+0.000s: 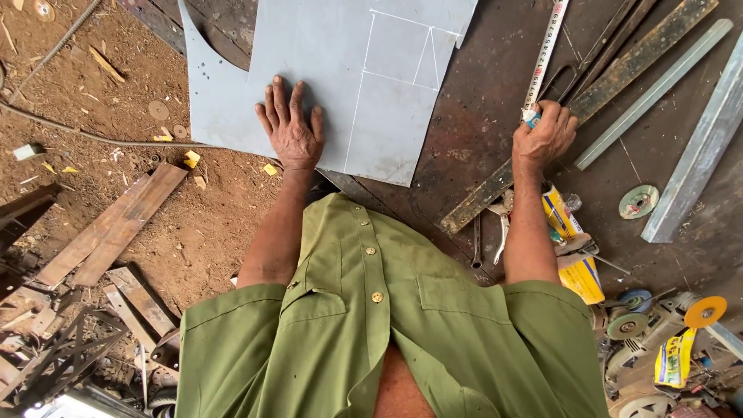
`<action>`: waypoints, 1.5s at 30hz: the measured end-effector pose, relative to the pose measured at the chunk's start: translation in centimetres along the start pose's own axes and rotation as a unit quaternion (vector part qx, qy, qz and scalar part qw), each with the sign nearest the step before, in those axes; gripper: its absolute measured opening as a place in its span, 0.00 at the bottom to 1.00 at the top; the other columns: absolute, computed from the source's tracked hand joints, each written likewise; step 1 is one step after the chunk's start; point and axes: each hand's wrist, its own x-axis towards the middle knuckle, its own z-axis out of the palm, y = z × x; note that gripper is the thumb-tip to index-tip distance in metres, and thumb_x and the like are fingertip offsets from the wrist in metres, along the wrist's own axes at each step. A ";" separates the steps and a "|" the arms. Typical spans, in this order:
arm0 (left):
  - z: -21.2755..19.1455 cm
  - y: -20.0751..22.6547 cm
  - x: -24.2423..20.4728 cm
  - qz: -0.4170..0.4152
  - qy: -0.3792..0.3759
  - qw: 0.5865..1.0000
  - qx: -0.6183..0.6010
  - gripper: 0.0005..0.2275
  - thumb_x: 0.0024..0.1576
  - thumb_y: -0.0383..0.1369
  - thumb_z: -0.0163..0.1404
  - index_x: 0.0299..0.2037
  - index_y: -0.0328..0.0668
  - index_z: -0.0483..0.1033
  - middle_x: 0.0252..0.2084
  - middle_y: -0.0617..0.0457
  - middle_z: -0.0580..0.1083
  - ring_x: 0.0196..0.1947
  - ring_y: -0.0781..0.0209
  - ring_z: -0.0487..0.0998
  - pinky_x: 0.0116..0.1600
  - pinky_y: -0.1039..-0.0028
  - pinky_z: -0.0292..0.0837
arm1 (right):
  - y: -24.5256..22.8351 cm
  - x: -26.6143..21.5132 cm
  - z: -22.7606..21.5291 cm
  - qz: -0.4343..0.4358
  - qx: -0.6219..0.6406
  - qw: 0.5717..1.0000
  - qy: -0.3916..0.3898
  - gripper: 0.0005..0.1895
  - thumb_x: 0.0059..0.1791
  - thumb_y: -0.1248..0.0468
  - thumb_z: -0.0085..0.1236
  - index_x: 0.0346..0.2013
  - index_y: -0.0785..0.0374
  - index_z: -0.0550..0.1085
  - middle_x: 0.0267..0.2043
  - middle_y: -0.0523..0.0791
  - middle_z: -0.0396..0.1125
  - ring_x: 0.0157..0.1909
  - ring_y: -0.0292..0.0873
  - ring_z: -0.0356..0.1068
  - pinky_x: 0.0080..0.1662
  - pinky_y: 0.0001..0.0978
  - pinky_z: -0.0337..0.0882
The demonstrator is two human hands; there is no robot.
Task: The person uses a metal square and a white marker to draw straight lines on a gray metal sheet placed on a workbench. They reposition the square multiple times to create intersecting lines and then use a ruler to measure and mark additional points on the sheet.
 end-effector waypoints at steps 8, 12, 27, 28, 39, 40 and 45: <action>0.1 -0.1 -0.1 0.004 0.007 1.000 -0.003 0.24 0.69 0.50 0.42 0.73 0.55 0.67 0.79 0.47 0.53 0.79 0.45 0.50 0.80 0.44 0.39 | 0.1 0.0 0.0 0.006 -0.012 1.000 -0.016 0.19 0.36 0.70 0.59 0.40 0.53 0.71 0.36 0.46 0.61 0.37 0.52 0.58 0.34 0.47 0.58; 0.3 -0.1 -0.1 0.004 0.007 1.000 -0.001 0.24 0.69 0.50 0.42 0.73 0.55 0.67 0.79 0.48 0.52 0.79 0.45 0.50 0.80 0.44 0.38 | 0.3 -0.1 0.2 0.007 -0.011 1.000 -0.019 0.19 0.37 0.70 0.60 0.40 0.54 0.71 0.36 0.46 0.61 0.37 0.51 0.58 0.34 0.48 0.59; -0.4 -0.3 -0.1 0.002 -0.021 1.000 -0.002 0.25 0.70 0.51 0.41 0.76 0.55 0.64 0.80 0.49 0.49 0.80 0.46 0.45 0.80 0.46 0.33 | -15.2 3.1 0.9 -0.067 0.414 0.885 -0.204 0.13 0.55 0.68 0.54 0.54 0.67 0.76 0.51 0.56 0.73 0.50 0.53 0.76 0.47 0.44 0.79; -0.4 -0.2 0.0 -0.001 -0.020 1.000 -0.002 0.25 0.70 0.51 0.41 0.76 0.55 0.64 0.80 0.49 0.49 0.80 0.46 0.45 0.80 0.46 0.33 | -15.8 3.0 0.9 -0.070 0.413 0.884 -0.205 0.13 0.55 0.68 0.54 0.54 0.67 0.76 0.51 0.56 0.73 0.50 0.53 0.76 0.47 0.44 0.79; -0.5 -0.6 0.1 -0.002 -0.036 0.999 -0.002 0.25 0.71 0.50 0.42 0.77 0.56 0.63 0.80 0.49 0.47 0.80 0.47 0.43 0.81 0.47 0.31 | -16.8 -0.3 0.8 -0.148 0.325 0.898 -0.259 0.19 0.56 0.68 0.57 0.62 0.65 0.71 0.57 0.57 0.72 0.56 0.58 0.74 0.54 0.50 0.78; -0.4 -0.6 0.0 -0.002 -0.035 0.999 -0.002 0.25 0.71 0.50 0.42 0.77 0.56 0.63 0.80 0.49 0.47 0.80 0.47 0.43 0.81 0.47 0.31 | -16.8 -0.9 0.9 -0.149 0.324 0.898 -0.258 0.19 0.56 0.68 0.57 0.62 0.65 0.71 0.57 0.57 0.72 0.56 0.58 0.74 0.54 0.50 0.78; -0.4 -0.6 0.0 -0.003 -0.034 0.999 -0.005 0.25 0.71 0.52 0.40 0.77 0.57 0.62 0.80 0.49 0.46 0.81 0.47 0.42 0.81 0.47 0.29 | -17.9 -1.9 0.4 -0.141 0.339 0.895 -0.255 0.05 0.57 0.61 0.58 0.44 0.58 0.74 0.39 0.47 0.67 0.32 0.51 0.66 0.34 0.46 0.67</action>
